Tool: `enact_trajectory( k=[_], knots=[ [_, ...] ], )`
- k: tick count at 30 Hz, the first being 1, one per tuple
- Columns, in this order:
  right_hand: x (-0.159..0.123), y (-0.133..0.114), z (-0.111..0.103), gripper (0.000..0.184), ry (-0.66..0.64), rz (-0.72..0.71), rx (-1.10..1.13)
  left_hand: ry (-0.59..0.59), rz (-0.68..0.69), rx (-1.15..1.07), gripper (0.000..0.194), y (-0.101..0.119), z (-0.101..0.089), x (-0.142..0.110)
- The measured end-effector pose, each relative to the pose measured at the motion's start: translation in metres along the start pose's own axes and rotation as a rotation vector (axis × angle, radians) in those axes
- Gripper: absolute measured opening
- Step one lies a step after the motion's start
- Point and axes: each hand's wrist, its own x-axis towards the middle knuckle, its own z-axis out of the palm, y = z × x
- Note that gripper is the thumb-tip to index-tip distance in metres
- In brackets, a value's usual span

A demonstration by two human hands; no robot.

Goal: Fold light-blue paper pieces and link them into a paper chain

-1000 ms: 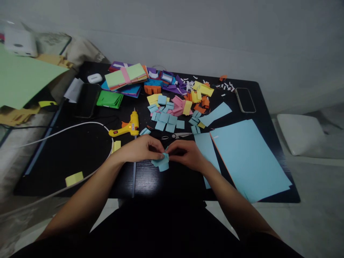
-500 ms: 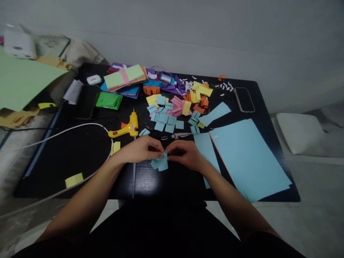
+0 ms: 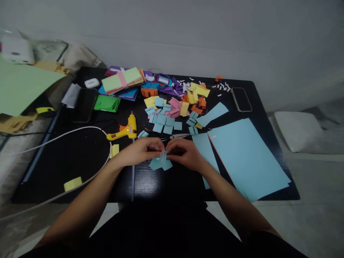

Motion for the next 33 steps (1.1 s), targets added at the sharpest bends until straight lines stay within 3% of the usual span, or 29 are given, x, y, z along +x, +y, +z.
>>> enact_trajectory(
  k=[3, 7, 20, 25, 29, 33],
  knots=[
    [0.0018, 0.0015, 0.0010, 0.028, 0.085, -0.027, -0.016, 0.120, 0.087, 0.040, 0.019, 0.0000, 0.0024, -0.0008],
    [0.0026, 0.0050, 0.0037, 0.027, 0.164, 0.001, 0.033, 0.151, 0.158, 0.158, 0.013, 0.0005, 0.0020, -0.0011],
    [0.0028, 0.0096, 0.0045, 0.019, 0.174, 0.026, 0.113, 0.259, 0.153, 0.145, 0.012, -0.0042, 0.0043, 0.0018],
    [0.0015, 0.0074, 0.0044, 0.021, 0.138, 0.039, 0.095, 0.244, 0.114, 0.017, 0.020, -0.0054, 0.0056, 0.0036],
    [-0.0002, 0.0064, 0.0055, 0.031, 0.091, 0.088, 0.116, 0.168, 0.075, -0.115, 0.024, -0.0053, 0.0050, 0.0033],
    [-0.0010, 0.0048, 0.0040, 0.029, 0.011, 0.022, 0.059, 0.111, 0.086, -0.126, 0.027, -0.0068, 0.0045, 0.0023]
  ],
)
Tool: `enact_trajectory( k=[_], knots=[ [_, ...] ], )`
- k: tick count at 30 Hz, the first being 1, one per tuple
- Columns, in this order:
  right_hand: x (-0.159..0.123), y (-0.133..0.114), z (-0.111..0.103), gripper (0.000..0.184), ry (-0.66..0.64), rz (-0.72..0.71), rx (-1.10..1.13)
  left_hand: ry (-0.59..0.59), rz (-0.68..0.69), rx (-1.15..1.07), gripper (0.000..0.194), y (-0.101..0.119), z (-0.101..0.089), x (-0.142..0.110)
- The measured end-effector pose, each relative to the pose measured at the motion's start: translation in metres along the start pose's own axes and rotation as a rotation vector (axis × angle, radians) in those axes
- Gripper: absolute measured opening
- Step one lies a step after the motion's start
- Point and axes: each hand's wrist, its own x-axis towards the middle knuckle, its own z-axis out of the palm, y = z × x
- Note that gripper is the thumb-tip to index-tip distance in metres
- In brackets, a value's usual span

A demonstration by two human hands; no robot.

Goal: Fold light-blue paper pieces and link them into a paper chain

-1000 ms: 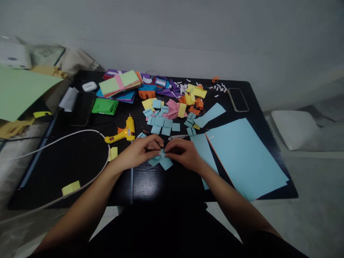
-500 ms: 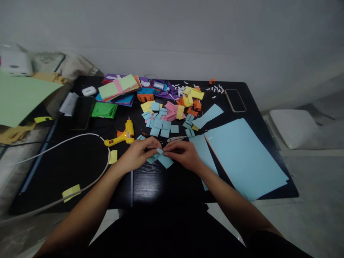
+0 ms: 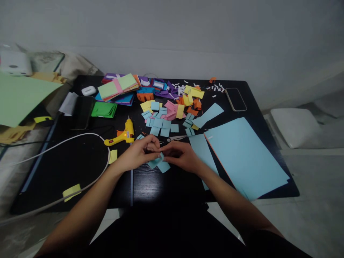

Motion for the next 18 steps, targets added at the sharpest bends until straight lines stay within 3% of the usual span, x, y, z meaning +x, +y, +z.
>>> enact_trajectory(
  k=[4, 11, 18],
  knots=[
    [-0.0001, -0.0003, -0.0018, 0.025, -0.060, -0.013, -0.038, -0.019, 0.025, 0.000, 0.027, -0.0013, 0.0009, 0.0000],
    [0.0007, 0.0041, 0.0016, 0.023, -0.045, 0.049, 0.043, -0.029, 0.007, 0.019, 0.024, 0.0013, 0.0035, 0.0011],
    [0.0034, -0.0002, -0.0003, 0.033, -0.039, 0.138, 0.115, -0.064, 0.035, 0.006, 0.011, -0.0016, -0.0042, 0.0014]
  ],
)
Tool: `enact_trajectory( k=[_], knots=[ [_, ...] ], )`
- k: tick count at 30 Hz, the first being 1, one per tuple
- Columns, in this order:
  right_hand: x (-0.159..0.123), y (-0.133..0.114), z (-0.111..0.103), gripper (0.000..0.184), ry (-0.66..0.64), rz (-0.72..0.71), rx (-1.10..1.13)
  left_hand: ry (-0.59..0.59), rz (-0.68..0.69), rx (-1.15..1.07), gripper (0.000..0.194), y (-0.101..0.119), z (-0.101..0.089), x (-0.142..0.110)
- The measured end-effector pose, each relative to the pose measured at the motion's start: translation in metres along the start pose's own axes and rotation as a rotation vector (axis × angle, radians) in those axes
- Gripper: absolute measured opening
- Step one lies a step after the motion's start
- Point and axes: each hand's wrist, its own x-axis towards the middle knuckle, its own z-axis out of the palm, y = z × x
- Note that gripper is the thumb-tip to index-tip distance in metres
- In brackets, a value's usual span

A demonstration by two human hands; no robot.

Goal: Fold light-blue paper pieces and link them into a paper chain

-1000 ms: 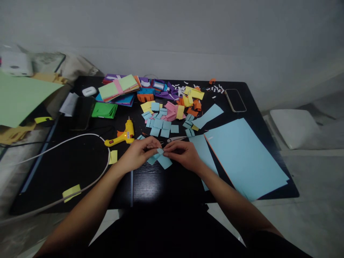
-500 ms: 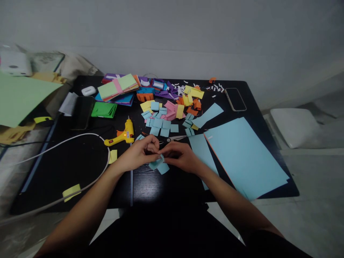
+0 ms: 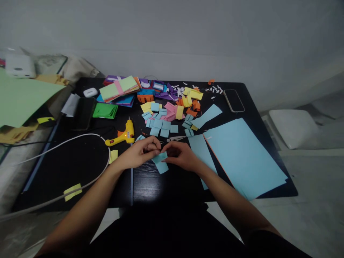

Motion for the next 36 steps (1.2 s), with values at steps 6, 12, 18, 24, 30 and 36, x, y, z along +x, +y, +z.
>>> enact_trajectory(
  k=[6, 12, 18, 24, 30, 36],
  knots=[
    [0.001, 0.001, -0.002, 0.033, 0.068, -0.017, 0.015, -0.006, 0.194, 0.175, 0.030, 0.010, -0.007, -0.005],
    [-0.002, 0.004, 0.000, 0.024, 0.096, -0.109, -0.113, 0.083, 0.266, 0.529, 0.016, 0.009, 0.000, -0.004],
    [-0.003, 0.001, -0.002, 0.017, -0.003, -0.257, -0.324, 0.104, 0.278, 0.597, 0.002, 0.002, -0.001, -0.003],
    [-0.002, -0.002, -0.003, 0.010, -0.005, -0.327, -0.476, 0.086, 0.292, 0.582, 0.008, 0.000, 0.000, -0.003],
    [-0.004, -0.004, -0.003, 0.009, 0.042, -0.244, -0.489, 0.079, 0.261, 0.602, 0.005, 0.007, 0.002, -0.005],
    [-0.004, -0.006, -0.007, 0.021, 0.043, -0.176, -0.414, 0.121, 0.112, 0.473, 0.016, 0.005, -0.001, -0.004]
  ],
)
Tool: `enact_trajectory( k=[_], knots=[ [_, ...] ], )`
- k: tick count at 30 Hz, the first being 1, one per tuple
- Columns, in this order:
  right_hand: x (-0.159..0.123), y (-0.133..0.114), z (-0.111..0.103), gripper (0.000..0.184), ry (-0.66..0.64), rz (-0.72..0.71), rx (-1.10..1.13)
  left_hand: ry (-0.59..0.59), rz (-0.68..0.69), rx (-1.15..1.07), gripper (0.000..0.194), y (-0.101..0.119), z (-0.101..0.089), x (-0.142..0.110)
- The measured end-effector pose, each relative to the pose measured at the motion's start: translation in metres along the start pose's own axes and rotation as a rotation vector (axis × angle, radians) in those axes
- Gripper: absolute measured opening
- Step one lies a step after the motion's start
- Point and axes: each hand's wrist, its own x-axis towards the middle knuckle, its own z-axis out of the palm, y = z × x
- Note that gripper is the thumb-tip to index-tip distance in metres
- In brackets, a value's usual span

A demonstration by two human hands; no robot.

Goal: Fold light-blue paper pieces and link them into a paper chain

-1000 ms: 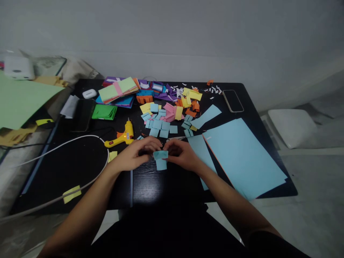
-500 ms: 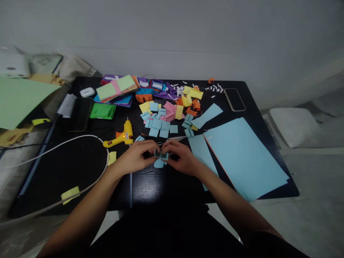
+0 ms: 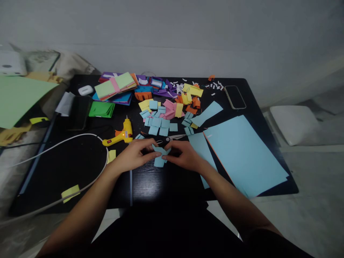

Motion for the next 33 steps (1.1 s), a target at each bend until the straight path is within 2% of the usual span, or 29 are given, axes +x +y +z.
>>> enact_trajectory(
  k=[4, 8, 12, 16, 22, 28, 33],
  knots=[
    [0.000, -0.002, -0.003, 0.027, -0.054, 0.076, 0.090, -0.024, -0.040, -0.153, 0.019, -0.001, 0.003, 0.002],
    [0.001, -0.001, -0.004, 0.028, -0.054, 0.166, 0.295, -0.035, -0.092, -0.373, 0.017, 0.000, 0.010, 0.004],
    [0.005, -0.001, -0.001, 0.031, -0.071, 0.277, 0.511, 0.005, -0.175, -0.518, 0.024, -0.002, 0.018, 0.007],
    [0.007, 0.000, 0.002, 0.033, 0.006, 0.351, 0.651, 0.057, -0.183, -0.546, 0.029, -0.004, 0.021, 0.010],
    [0.007, 0.004, 0.004, 0.038, 0.120, 0.406, 0.660, 0.115, -0.169, -0.508, 0.031, -0.004, 0.023, 0.011],
    [0.008, 0.005, 0.004, 0.045, 0.059, 0.429, 0.692, 0.183, -0.164, -0.495, 0.035, -0.003, 0.024, 0.011],
    [0.008, 0.007, 0.004, 0.044, 0.090, 0.411, 0.685, 0.177, -0.172, -0.492, 0.031, -0.004, 0.024, 0.011]
  ],
)
